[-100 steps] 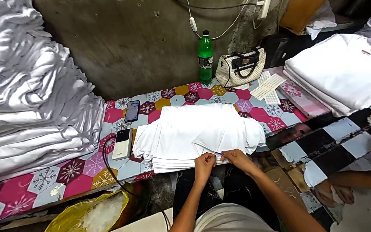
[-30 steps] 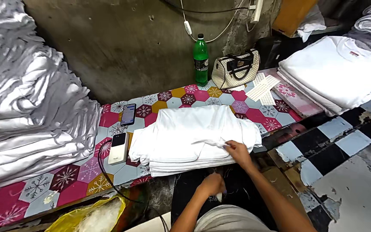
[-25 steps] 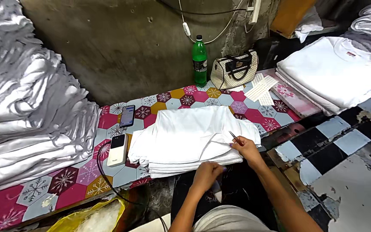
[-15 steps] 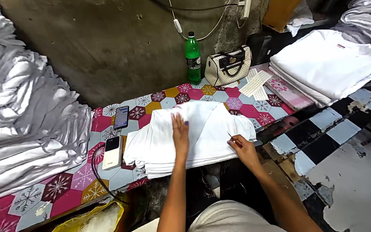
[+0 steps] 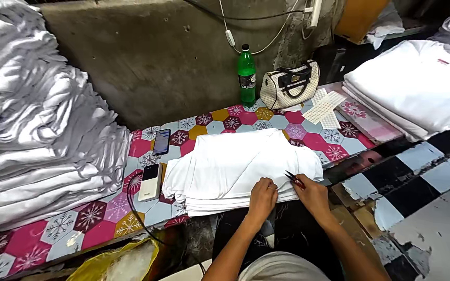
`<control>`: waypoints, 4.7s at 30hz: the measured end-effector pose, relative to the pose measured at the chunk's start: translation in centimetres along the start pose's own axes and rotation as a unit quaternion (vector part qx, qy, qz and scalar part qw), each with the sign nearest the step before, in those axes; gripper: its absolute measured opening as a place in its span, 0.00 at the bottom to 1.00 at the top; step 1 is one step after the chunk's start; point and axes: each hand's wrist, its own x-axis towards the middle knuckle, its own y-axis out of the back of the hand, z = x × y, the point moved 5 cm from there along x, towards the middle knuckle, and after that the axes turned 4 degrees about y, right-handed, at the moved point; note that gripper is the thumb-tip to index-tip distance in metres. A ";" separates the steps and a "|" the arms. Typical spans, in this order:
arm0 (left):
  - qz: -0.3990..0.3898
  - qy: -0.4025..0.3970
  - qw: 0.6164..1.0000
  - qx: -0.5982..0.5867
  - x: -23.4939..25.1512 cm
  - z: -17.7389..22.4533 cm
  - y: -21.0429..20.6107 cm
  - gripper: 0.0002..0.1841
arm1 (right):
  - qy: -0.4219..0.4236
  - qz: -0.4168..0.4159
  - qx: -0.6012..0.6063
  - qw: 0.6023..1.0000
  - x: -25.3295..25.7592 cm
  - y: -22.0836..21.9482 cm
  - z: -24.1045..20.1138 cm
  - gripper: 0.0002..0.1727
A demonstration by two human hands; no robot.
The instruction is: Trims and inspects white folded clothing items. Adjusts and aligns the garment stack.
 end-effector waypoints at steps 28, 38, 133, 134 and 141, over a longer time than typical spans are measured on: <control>0.075 0.123 0.989 0.031 -3.3 -3.6 -1.6 0.05 | -0.319 -0.314 0.569 0.690 -3.8 -6.5 -0.3 0.27; 0.037 0.274 0.943 -0.188 -4.2 -4.7 -0.4 0.04 | -0.369 -0.362 0.572 0.637 -4.2 -9.0 0.4 0.27; -0.172 0.247 0.954 0.011 -2.8 -5.4 -0.5 0.12 | -0.261 -0.261 0.521 0.769 -1.4 -7.4 -1.2 0.27; -0.243 0.257 0.935 0.012 -3.8 -5.5 -0.1 0.12 | -0.256 -0.255 0.519 0.774 -1.7 -7.2 -0.6 0.27; -0.499 0.297 0.814 0.016 -6.7 -3.4 3.0 0.16 | -0.151 -0.226 0.310 0.911 -1.5 -7.0 -1.0 0.18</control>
